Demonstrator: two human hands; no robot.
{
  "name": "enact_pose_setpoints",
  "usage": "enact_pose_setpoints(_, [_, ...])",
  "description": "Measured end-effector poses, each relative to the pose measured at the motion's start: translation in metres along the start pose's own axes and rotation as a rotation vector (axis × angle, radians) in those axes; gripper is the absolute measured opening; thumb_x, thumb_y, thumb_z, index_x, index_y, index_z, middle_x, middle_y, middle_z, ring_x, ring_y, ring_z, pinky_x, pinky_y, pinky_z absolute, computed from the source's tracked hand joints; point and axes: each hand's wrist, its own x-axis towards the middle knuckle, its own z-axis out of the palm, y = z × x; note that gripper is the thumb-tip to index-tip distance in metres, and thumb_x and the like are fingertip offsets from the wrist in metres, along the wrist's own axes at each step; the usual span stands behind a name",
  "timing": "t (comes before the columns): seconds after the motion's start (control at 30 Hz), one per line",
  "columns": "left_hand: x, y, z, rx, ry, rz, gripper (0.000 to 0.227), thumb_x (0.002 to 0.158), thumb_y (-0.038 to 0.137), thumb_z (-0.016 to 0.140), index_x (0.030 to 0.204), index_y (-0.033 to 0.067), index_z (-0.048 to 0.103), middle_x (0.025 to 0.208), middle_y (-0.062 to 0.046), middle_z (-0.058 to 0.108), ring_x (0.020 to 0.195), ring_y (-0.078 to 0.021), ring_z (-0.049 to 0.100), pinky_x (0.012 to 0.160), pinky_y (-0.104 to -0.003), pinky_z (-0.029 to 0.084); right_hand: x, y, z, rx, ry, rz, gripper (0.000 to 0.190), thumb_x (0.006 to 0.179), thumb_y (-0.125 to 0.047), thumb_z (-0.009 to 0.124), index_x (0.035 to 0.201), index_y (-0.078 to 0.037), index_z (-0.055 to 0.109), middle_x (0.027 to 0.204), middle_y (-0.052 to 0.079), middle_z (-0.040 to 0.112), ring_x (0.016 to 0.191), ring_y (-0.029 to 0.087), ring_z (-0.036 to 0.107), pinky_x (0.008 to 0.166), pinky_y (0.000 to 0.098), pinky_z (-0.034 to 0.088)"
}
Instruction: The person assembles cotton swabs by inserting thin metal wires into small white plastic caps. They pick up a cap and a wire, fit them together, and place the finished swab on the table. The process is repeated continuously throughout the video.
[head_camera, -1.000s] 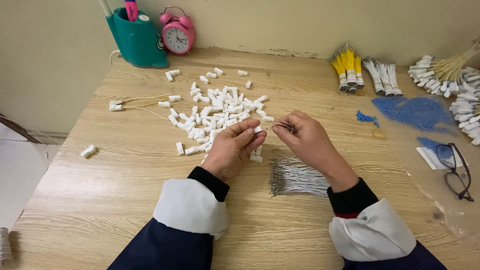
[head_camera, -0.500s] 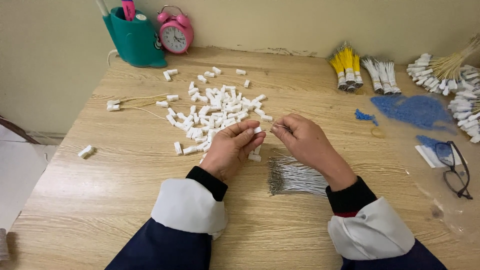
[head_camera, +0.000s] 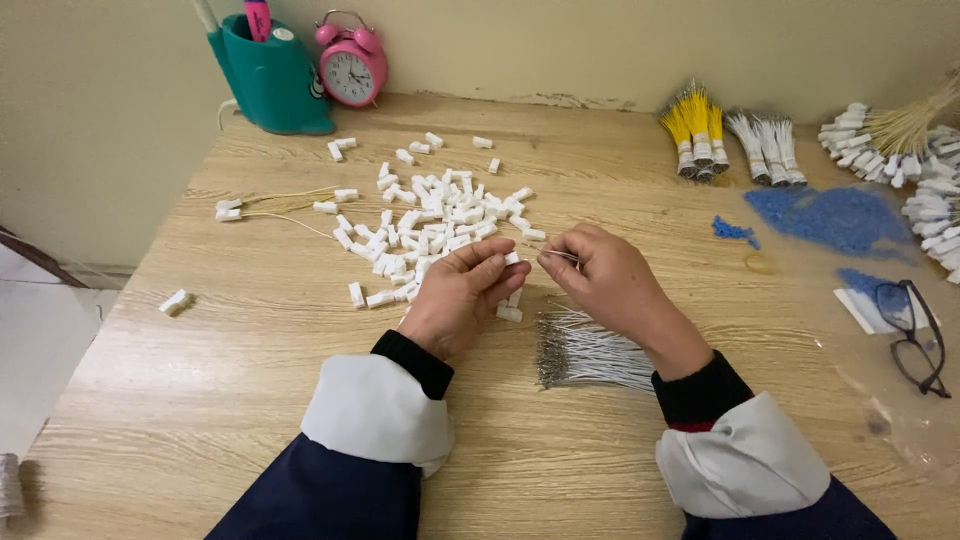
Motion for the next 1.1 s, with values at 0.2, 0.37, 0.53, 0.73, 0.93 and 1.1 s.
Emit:
enact_pose_setpoints(0.2, [-0.004,0.005,0.005,0.008,-0.004,-0.001,0.024,0.093,-0.001,0.057,0.115,-0.0067,0.063,0.096,-0.014,0.057,0.098,-0.0304,0.067,0.089,-0.037,0.060,0.002,0.000,0.001,0.052,-0.003,-0.063,0.010,0.089,-0.018,0.065,0.092,-0.009,0.069,0.079,0.011,0.062,0.075,0.028,0.065,0.066,0.0348,0.051])
enact_pose_setpoints(0.37, [-0.003,0.004,0.004,0.005,0.013,-0.043,0.024,0.093,-0.002,0.057,0.115,-0.0061,0.064,0.096,-0.013,0.056,0.098,-0.0298,0.067,0.090,-0.038,0.060,0.004,0.013,0.007,0.085,-0.006,-0.100,0.010,0.089,-0.017,0.066,0.094,-0.010,0.070,0.079,0.010,0.061,0.075,0.026,0.065,0.066,0.0330,0.051])
enact_pose_setpoints(0.53, [-0.005,0.006,0.007,0.007,0.040,-0.058,0.024,0.093,-0.002,0.057,0.115,-0.0057,0.064,0.096,-0.012,0.054,0.099,-0.0306,0.066,0.090,-0.039,0.060,0.000,0.016,0.014,0.158,0.024,-0.112,0.008,0.087,-0.013,0.068,0.094,-0.009,0.070,0.077,0.009,0.059,0.071,0.023,0.062,0.064,0.0315,0.050])
enact_pose_setpoints(0.73, [-0.009,0.008,0.015,0.044,0.041,-0.183,0.031,0.094,0.004,0.056,0.125,-0.0019,0.059,0.102,-0.012,0.057,0.099,-0.0274,0.069,0.082,-0.029,0.061,-0.014,0.010,0.016,0.177,0.096,-0.058,0.009,0.088,-0.017,0.071,0.094,-0.010,0.072,0.073,0.005,0.058,0.067,0.018,0.062,0.061,0.0291,0.051])
enact_pose_setpoints(0.93, [-0.011,0.010,0.018,0.080,0.084,-0.188,0.028,0.092,0.000,0.059,0.118,-0.0048,0.063,0.100,-0.014,0.060,0.095,-0.0289,0.070,0.083,-0.032,0.061,-0.014,0.007,0.018,0.290,0.159,-0.031,0.009,0.090,-0.014,0.070,0.094,-0.007,0.074,0.071,0.005,0.057,0.062,0.013,0.059,0.058,0.0253,0.048])
enact_pose_setpoints(1.1, [-0.013,0.012,0.017,0.112,0.070,-0.186,0.025,0.091,-0.001,0.059,0.114,-0.0058,0.067,0.101,-0.017,0.060,0.098,-0.0335,0.068,0.087,-0.040,0.061,-0.018,0.005,0.017,0.102,0.203,-0.134,0.012,0.082,-0.010,0.074,0.094,-0.013,0.074,0.074,0.003,0.061,0.066,0.018,0.066,0.059,0.0297,0.053])
